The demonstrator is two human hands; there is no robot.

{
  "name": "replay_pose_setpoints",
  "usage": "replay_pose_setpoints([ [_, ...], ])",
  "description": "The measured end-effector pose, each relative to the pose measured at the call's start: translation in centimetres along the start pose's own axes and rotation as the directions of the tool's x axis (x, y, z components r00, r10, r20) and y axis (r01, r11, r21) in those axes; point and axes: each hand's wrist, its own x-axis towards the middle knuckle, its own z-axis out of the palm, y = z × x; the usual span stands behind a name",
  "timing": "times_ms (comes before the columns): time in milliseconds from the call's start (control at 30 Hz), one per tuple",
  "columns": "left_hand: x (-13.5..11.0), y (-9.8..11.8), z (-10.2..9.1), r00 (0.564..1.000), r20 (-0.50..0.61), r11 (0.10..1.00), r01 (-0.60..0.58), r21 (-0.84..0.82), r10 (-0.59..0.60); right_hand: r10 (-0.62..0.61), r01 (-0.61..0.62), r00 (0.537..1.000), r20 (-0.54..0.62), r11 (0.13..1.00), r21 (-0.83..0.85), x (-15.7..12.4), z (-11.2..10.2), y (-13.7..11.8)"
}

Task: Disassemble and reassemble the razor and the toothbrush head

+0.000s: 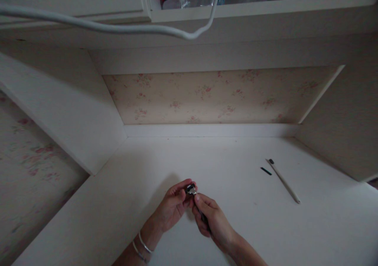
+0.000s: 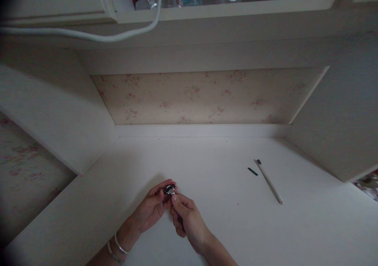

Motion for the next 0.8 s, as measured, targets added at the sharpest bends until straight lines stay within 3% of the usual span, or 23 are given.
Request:
replay_pose_setpoints([
  [400, -0.01, -0.01, 0.29, 1.0, 0.006, 1.0, 0.009, -0.022, -0.009, 0.016, -0.015, 1.0, -0.013, 0.997, 0.071, 0.07, -0.01, 0.29],
  [800, 0.09, -0.24, 0.16, 1.0, 0.022, 1.0, 0.003, -0.014, -0.003, 0.017, -0.015, 0.998, -0.059, 0.999, 0.035, 0.37, 0.05, 0.63],
])
